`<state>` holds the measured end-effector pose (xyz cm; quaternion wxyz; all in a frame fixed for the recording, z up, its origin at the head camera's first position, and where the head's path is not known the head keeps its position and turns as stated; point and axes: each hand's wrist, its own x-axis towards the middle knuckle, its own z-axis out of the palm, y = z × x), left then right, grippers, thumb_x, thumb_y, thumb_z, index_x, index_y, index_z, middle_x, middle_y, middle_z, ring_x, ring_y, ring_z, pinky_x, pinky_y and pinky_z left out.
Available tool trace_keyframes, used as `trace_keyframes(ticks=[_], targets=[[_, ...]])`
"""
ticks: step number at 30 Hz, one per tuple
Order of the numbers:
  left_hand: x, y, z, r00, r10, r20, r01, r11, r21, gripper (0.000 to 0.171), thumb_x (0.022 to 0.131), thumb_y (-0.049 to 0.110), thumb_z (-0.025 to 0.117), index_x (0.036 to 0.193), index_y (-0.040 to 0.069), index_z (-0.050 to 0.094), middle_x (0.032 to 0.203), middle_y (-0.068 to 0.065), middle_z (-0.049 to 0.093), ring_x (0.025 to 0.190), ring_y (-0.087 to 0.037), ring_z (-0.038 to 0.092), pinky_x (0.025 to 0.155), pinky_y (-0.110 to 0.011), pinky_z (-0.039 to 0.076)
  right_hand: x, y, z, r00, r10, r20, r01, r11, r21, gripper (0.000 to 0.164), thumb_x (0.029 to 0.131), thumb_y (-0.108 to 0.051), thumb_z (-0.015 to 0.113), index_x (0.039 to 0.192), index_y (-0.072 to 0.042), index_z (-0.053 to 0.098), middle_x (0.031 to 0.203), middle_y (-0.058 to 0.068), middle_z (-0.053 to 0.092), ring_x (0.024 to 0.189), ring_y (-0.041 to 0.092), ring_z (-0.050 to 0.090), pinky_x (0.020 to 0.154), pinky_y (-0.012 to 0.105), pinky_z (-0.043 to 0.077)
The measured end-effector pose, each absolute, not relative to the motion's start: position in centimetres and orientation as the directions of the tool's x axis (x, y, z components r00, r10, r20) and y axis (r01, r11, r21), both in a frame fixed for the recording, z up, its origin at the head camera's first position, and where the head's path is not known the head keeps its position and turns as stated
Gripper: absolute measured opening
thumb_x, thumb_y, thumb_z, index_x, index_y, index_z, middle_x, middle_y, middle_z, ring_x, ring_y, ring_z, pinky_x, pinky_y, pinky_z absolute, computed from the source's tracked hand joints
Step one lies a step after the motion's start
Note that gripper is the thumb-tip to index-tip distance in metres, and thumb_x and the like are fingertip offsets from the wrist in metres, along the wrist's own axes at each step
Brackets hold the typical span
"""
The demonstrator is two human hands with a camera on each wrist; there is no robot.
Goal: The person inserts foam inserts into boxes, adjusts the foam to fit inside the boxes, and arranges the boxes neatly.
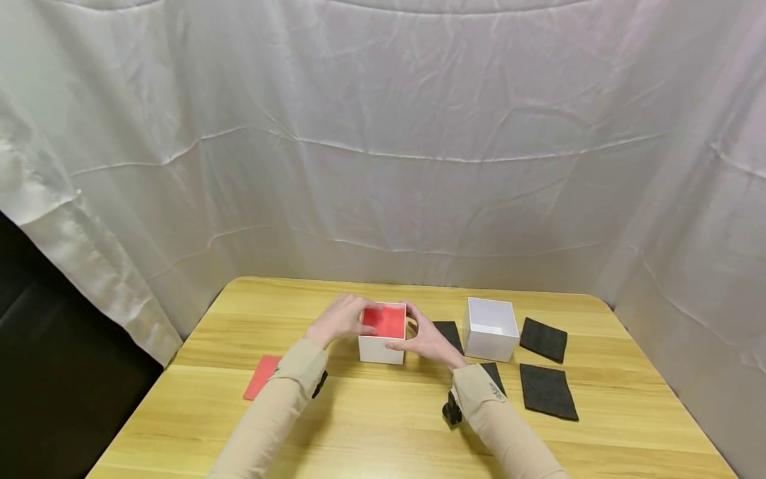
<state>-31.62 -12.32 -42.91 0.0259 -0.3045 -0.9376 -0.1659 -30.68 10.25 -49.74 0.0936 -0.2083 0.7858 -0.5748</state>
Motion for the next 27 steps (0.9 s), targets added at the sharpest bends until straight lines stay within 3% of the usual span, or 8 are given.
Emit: trace_keyframes(ticks=[7, 17, 27], targets=[[-31.4, -12.0, -42.8, -0.819, 0.562, 0.115, 0.572, 0.784, 0.239, 0.045, 0.082, 0.027, 0.085, 0.122, 0.012, 0.073, 0.117, -0.007, 0.076, 0.108, -0.027, 0.067, 0.111, -0.049, 0.043, -30.7, 10.3, -49.7, -0.897, -0.431, 0.096, -0.222, 0.252, -0.942, 0.087, 0.079, -0.019, 0.087, 0.149, -0.014, 0.035, 0.152, 0.009, 0.043, 0.146, 0.038, 0.038, 0.12, 0.056, 0.035], [-31.7, -12.0, -43.6, -0.781, 0.601, 0.17, 0.616, 0.697, 0.367, 0.051, 0.083, 0.022, 0.084, 0.128, 0.006, 0.069, 0.12, -0.01, 0.075, 0.101, -0.022, 0.071, 0.092, -0.038, 0.057, -30.8, 10.3, -49.8, -0.896, -0.434, 0.099, -0.227, 0.253, -0.94, 0.086, 0.079, -0.018, 0.087, 0.149, -0.015, 0.037, 0.152, 0.009, 0.044, 0.147, 0.037, 0.038, 0.121, 0.056, 0.033], [-31.5, -11.7, -44.2, -0.799, 0.595, 0.091, 0.566, 0.691, 0.449, 0.05, 0.089, 0.022, 0.077, 0.137, 0.016, 0.062, 0.136, -0.006, 0.066, 0.126, -0.028, 0.056, 0.114, -0.054, 0.034, -30.8, 10.3, -49.9, -0.89, -0.443, 0.105, -0.243, 0.269, -0.932, 0.082, 0.08, -0.021, 0.087, 0.146, -0.017, 0.039, 0.151, 0.008, 0.044, 0.147, 0.036, 0.038, 0.121, 0.057, 0.033]])
